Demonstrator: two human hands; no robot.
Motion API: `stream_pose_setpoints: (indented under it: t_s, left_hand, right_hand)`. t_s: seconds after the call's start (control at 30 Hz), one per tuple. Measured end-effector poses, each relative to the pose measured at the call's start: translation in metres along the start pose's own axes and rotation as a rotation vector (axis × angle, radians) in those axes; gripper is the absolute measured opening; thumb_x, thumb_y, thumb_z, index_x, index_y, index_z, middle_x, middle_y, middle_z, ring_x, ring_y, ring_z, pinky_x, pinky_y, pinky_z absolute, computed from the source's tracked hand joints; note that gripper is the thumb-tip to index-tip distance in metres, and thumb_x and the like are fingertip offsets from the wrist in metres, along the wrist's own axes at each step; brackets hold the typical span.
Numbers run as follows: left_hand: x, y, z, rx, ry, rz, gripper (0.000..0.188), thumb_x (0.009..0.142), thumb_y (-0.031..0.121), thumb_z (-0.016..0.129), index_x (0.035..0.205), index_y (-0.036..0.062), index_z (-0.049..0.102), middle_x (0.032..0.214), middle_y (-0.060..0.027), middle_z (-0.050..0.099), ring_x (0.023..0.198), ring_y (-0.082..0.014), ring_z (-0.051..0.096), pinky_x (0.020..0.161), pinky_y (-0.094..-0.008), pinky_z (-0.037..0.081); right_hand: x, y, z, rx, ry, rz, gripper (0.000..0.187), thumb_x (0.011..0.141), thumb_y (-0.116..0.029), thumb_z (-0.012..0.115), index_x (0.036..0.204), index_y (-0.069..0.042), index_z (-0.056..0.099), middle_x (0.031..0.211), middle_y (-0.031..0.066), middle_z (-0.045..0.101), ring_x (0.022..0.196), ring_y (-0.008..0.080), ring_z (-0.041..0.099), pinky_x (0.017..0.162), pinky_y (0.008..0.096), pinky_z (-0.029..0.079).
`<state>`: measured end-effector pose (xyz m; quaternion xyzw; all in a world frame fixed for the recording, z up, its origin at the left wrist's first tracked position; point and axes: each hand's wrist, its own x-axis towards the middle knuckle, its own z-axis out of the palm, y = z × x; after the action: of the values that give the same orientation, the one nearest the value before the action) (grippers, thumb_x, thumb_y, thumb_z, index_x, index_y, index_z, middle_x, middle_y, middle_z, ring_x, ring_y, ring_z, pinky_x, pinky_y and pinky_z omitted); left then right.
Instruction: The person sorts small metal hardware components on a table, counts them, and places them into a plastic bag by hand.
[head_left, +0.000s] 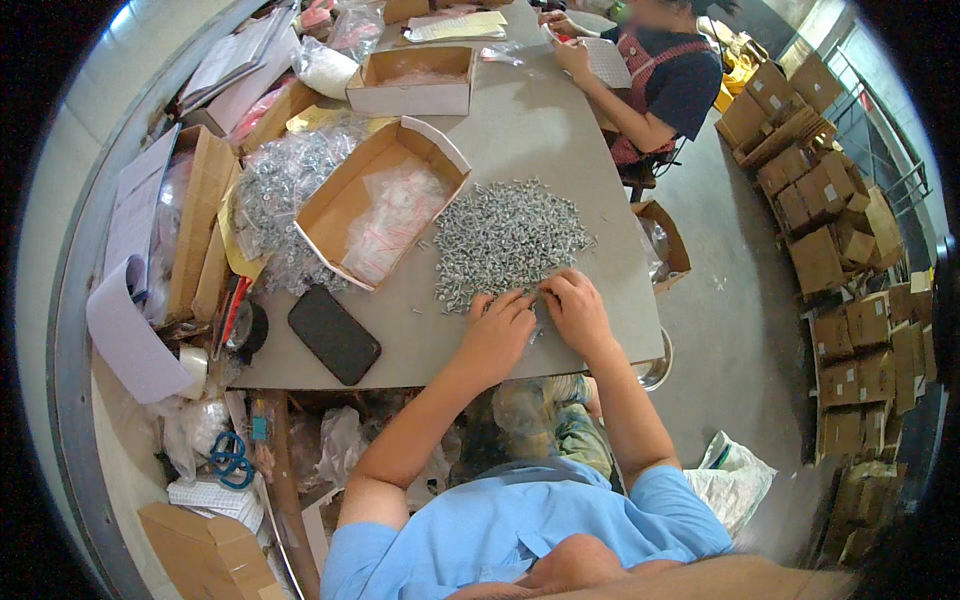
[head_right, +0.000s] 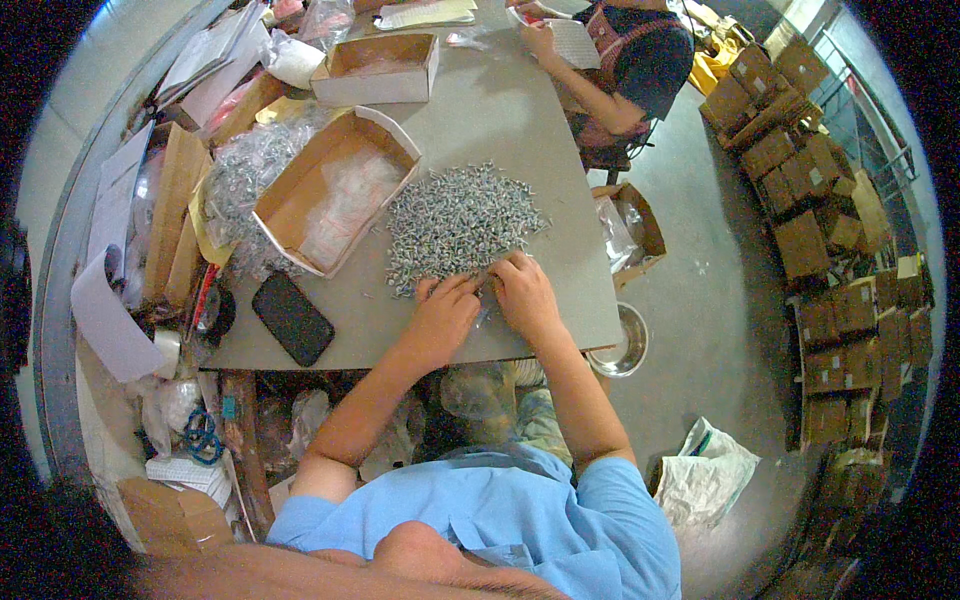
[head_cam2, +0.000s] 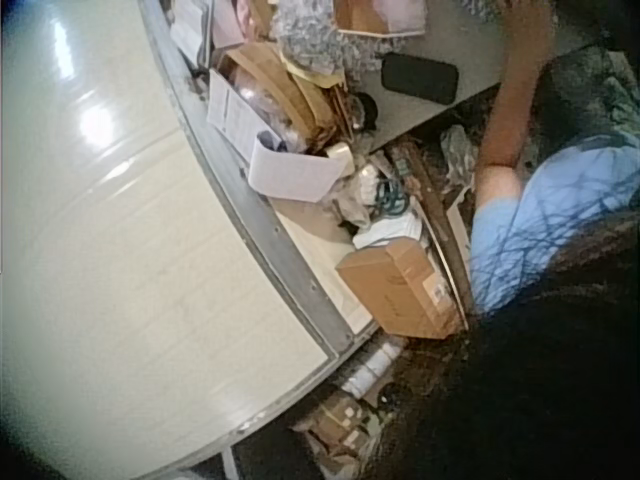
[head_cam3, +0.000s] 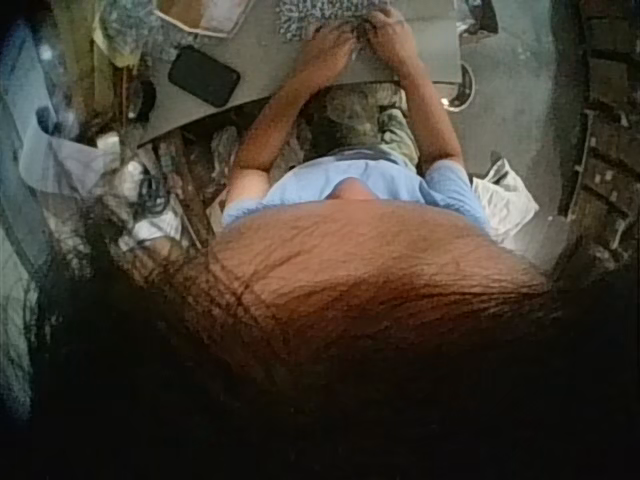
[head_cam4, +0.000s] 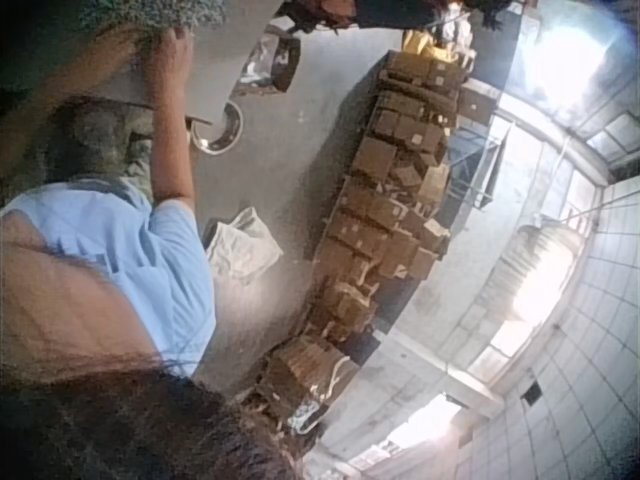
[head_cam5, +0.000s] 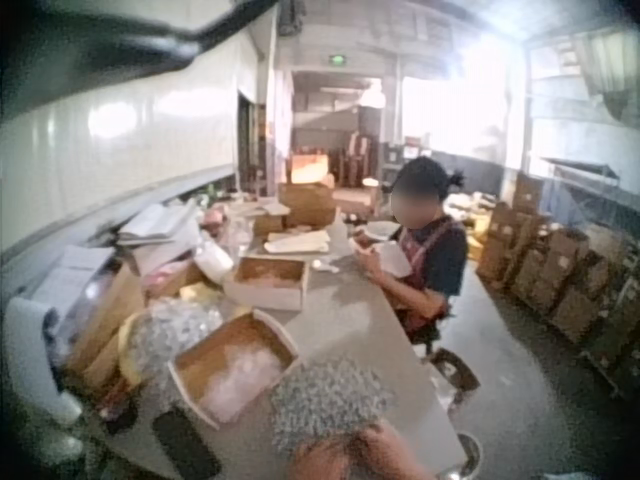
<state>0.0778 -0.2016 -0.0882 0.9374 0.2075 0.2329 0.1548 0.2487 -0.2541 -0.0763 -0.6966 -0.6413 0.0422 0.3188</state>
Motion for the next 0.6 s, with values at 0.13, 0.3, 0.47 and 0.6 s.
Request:
stream_pose_setpoints:
  t_s: [0.13, 0.3, 0.47, 0.6]
  left_hand:
    - [-0.013, -0.001, 0.000, -0.022, 0.033, 0.044, 0.013, 0.085, 0.014, 0.054, 0.094, 0.0056, 0.057, 0.123, -0.0101, 0.057, 0.121, -0.0268, 0.046, 0.098, -0.0455, 0.030]
    - [-0.018, 0.001, -0.009, -0.043, 0.092, 0.039, 0.011, 0.082, 0.011, 0.054, 0.091, 0.0052, 0.057, 0.118, -0.0090, 0.058, 0.119, -0.0259, 0.047, 0.097, -0.0430, 0.032]
    - [-0.011, 0.001, -0.012, 0.007, 0.192, 0.034, 0.010, 0.082, 0.011, 0.056, 0.090, 0.0057, 0.056, 0.116, -0.0083, 0.059, 0.118, -0.0261, 0.047, 0.096, -0.0435, 0.033]
    - [-0.010, -0.001, -0.009, 0.004, 0.127, 0.034, 0.011, 0.083, 0.012, 0.056, 0.092, 0.0055, 0.057, 0.116, -0.0081, 0.059, 0.117, -0.0265, 0.047, 0.096, -0.0440, 0.033]
  right_hand:
    - [0.004, -0.001, 0.003, 0.001, -0.022, 0.032, 0.013, 0.078, -0.008, 0.061, 0.091, -0.006, 0.064, 0.094, 0.0128, 0.058, 0.091, 0.0333, 0.056, 0.080, 0.0411, 0.047]
    - [0.008, -0.005, 0.005, 0.023, -0.026, 0.010, 0.012, 0.079, -0.010, 0.062, 0.090, -0.006, 0.064, 0.093, 0.0133, 0.058, 0.089, 0.0334, 0.057, 0.079, 0.0415, 0.047]
    - [0.014, -0.008, 0.005, 0.033, -0.038, -0.008, 0.009, 0.080, -0.012, 0.062, 0.087, -0.006, 0.063, 0.090, 0.0133, 0.058, 0.088, 0.0334, 0.057, 0.077, 0.0419, 0.047]
    - [0.016, -0.012, 0.007, 0.018, 0.047, 0.186, 0.009, 0.080, -0.014, 0.063, 0.083, -0.006, 0.061, 0.088, 0.0133, 0.058, 0.085, 0.0334, 0.058, 0.074, 0.0422, 0.048]
